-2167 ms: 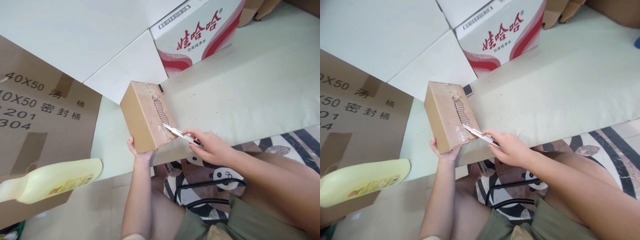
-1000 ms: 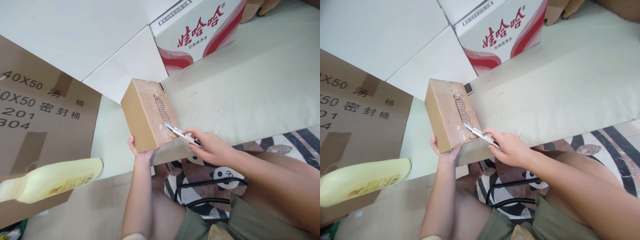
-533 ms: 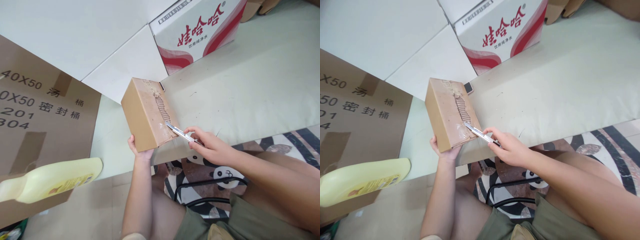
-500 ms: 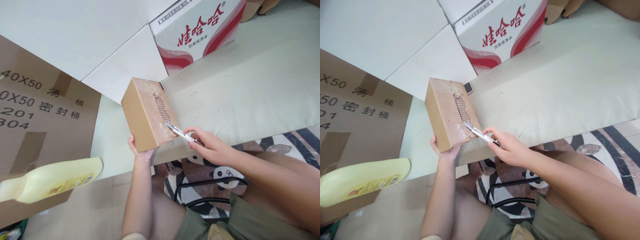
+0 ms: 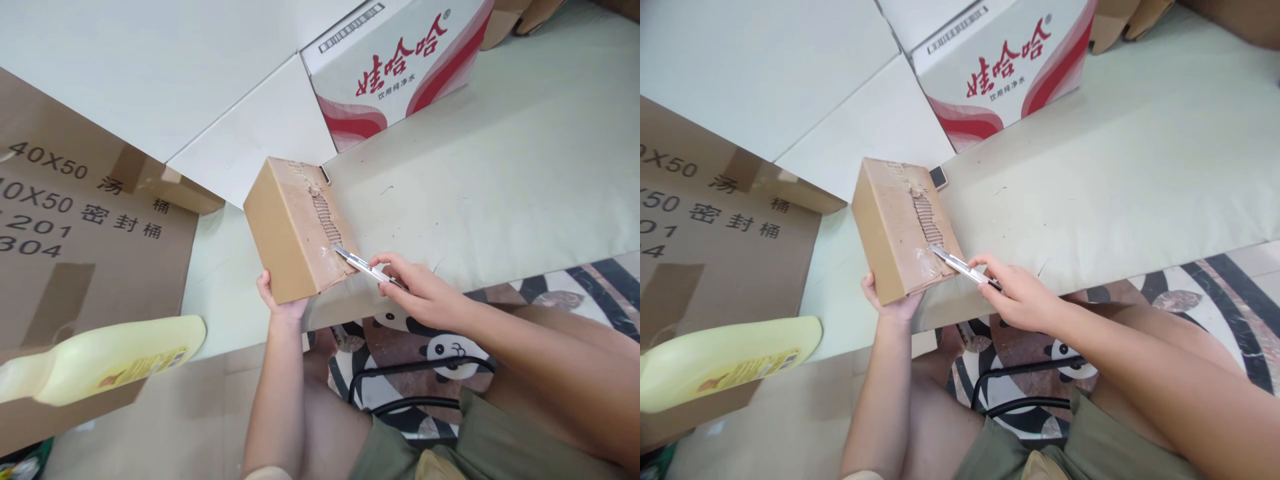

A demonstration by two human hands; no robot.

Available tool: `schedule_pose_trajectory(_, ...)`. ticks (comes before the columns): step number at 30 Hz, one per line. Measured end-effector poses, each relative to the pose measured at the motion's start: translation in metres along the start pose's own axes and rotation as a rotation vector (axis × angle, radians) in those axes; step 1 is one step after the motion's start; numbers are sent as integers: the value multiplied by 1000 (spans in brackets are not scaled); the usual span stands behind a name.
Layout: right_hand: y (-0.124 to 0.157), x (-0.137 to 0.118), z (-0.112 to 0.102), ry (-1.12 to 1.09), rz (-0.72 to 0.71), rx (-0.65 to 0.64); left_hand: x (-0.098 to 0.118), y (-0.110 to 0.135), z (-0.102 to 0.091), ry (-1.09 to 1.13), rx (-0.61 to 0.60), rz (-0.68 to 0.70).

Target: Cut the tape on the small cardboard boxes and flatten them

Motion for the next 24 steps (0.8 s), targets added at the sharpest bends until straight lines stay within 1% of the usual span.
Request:
schedule_pose_trajectory(7, -3, 4, -2, -35, -10, 13, -1, -2, -5, 71, 14, -16)
schedule_pose_trajectory(13, -4, 6, 3, -248, 90, -6, 0, -2, -5, 50, 10, -14)
schedule_pose_trajectory(15, -4, 7, 4, -284, 108, 2, 0, -2, -4, 48, 10, -14)
schedule_pose_trajectory(18, -5, 7, 2, -257, 113, 26, 1, -2, -3, 58, 13, -14)
schedule_pose_trajectory(22, -6, 5, -1, -108, 74, 81, 1, -2, -4, 75, 37, -18)
schedule_pose_trajectory(24, -8, 6, 0, -48, 74, 81, 0, -2, -5, 74, 47, -18)
Point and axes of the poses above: each hand's wrist, its own y-axis away from the middle knuckle, its own z-axis out of the palm, x = y × z, the point moved 3 cm from there along -y, towards the middle knuckle, and after that the axes turned 5 degrees about -y, right-handed, at the moved point
